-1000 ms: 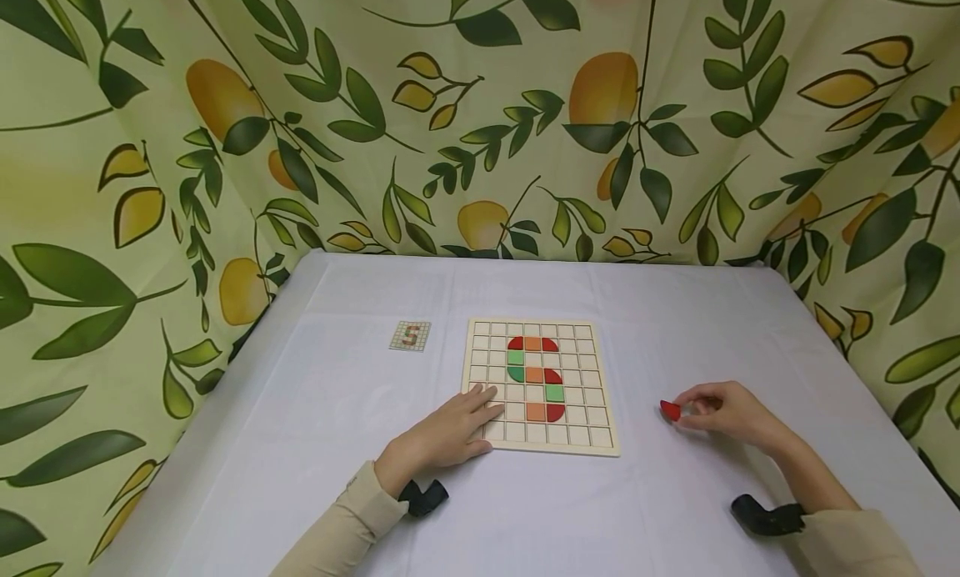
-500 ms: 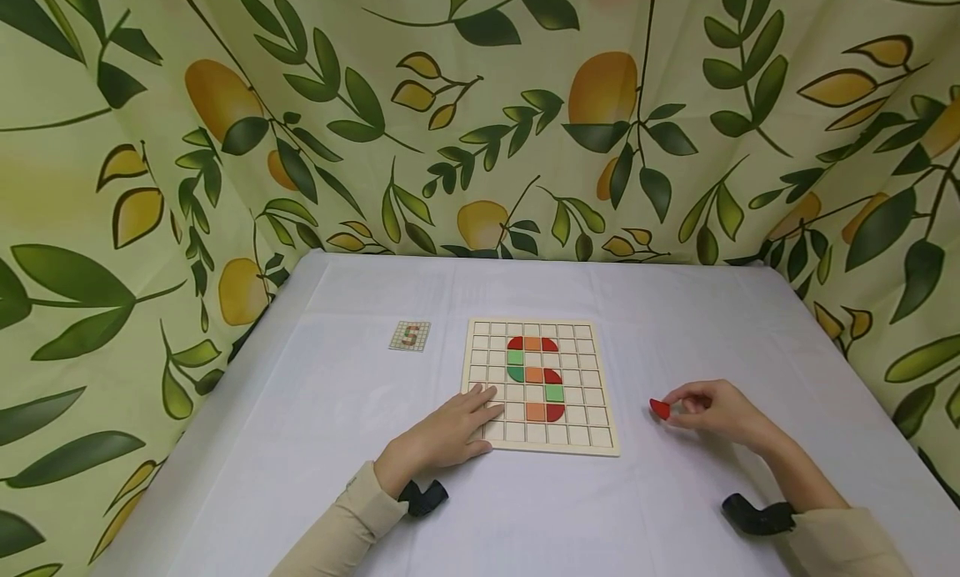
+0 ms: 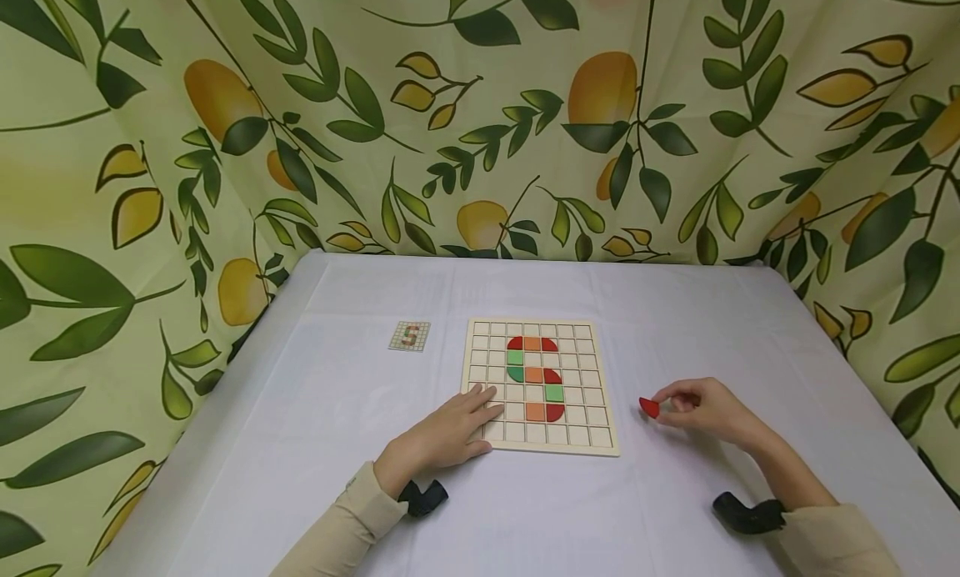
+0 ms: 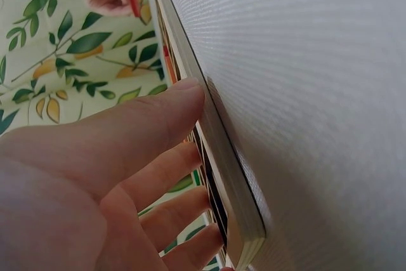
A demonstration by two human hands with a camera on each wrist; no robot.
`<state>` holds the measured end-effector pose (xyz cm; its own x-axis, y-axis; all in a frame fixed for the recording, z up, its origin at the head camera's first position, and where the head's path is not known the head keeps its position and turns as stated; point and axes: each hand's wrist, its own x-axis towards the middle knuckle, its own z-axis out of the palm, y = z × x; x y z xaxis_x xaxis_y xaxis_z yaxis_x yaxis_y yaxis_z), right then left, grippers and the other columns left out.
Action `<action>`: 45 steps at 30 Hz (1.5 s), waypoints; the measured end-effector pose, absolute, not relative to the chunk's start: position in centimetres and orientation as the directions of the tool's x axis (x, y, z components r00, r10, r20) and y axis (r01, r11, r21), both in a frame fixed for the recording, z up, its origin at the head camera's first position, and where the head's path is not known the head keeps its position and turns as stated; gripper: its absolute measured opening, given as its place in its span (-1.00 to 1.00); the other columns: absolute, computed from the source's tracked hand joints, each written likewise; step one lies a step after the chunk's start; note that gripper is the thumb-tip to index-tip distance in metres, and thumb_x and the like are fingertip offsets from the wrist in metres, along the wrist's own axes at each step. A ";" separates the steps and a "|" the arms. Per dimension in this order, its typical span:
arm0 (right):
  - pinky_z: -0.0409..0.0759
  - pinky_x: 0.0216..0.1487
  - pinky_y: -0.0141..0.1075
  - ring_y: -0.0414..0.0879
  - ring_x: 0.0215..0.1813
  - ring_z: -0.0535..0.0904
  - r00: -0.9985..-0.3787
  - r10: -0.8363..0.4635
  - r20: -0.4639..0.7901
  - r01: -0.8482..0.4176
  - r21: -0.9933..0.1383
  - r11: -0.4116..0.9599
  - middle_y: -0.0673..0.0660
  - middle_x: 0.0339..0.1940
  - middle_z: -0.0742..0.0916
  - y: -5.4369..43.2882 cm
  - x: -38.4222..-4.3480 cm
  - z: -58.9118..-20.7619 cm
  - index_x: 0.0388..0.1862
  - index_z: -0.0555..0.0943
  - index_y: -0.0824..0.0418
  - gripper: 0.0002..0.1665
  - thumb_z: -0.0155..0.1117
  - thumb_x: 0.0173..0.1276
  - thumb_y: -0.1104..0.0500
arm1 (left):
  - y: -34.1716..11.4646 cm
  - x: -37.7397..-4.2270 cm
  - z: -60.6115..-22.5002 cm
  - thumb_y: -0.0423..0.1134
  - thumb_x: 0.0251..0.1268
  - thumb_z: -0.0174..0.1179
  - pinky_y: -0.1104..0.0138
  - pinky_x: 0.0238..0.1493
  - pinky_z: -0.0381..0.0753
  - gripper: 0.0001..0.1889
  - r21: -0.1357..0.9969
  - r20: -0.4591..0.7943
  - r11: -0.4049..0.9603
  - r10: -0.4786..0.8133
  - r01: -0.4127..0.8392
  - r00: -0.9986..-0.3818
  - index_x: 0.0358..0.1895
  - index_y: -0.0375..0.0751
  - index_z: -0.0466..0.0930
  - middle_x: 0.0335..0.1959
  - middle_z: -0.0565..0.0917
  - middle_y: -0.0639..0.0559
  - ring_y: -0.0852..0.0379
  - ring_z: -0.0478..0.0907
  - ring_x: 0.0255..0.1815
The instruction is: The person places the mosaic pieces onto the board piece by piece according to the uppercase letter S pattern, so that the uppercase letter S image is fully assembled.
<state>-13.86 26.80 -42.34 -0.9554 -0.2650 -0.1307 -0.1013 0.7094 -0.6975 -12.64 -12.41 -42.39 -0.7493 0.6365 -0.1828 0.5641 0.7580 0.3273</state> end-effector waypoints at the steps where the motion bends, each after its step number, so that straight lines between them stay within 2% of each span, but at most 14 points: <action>1: 0.30 -0.52 -0.47 -0.33 -0.50 0.30 -0.954 -0.270 -0.129 -0.106 -0.700 0.707 -0.04 -0.58 0.43 26.7 -13.9 -42.3 -0.20 0.69 0.35 -0.72 0.44 0.10 0.24 | -12.4 -12.6 -42.4 -0.09 0.39 0.12 0.00 0.55 0.19 -0.42 0.328 -0.182 0.757 0.637 0.564 -0.749 0.42 -0.14 0.29 0.54 0.18 -0.14 -0.15 0.06 0.59; 19: 0.26 -0.53 -0.47 -0.38 -0.51 0.27 -0.936 -0.343 -0.075 -0.189 -0.718 0.670 -0.06 -0.60 0.42 24.7 -14.3 -42.1 -0.27 0.69 0.33 -0.75 0.46 0.05 0.25 | -12.4 -12.6 -42.3 -0.10 0.38 0.12 0.01 0.54 0.20 -0.43 0.320 -0.174 0.756 0.639 0.571 -0.749 0.42 -0.15 0.30 0.54 0.19 -0.15 -0.16 0.07 0.59; 45: 0.24 -0.54 -0.48 -0.38 -0.52 0.27 -0.916 -0.395 -0.073 -0.217 -0.737 0.640 -0.06 -0.60 0.41 22.2 -15.0 -42.3 -0.26 0.69 0.34 -0.74 0.46 0.06 0.24 | -12.4 -12.6 -42.3 -0.11 0.39 0.12 0.00 0.55 0.19 -0.43 0.329 -0.180 0.759 0.634 0.561 -0.752 0.42 -0.16 0.30 0.54 0.19 -0.15 -0.15 0.06 0.59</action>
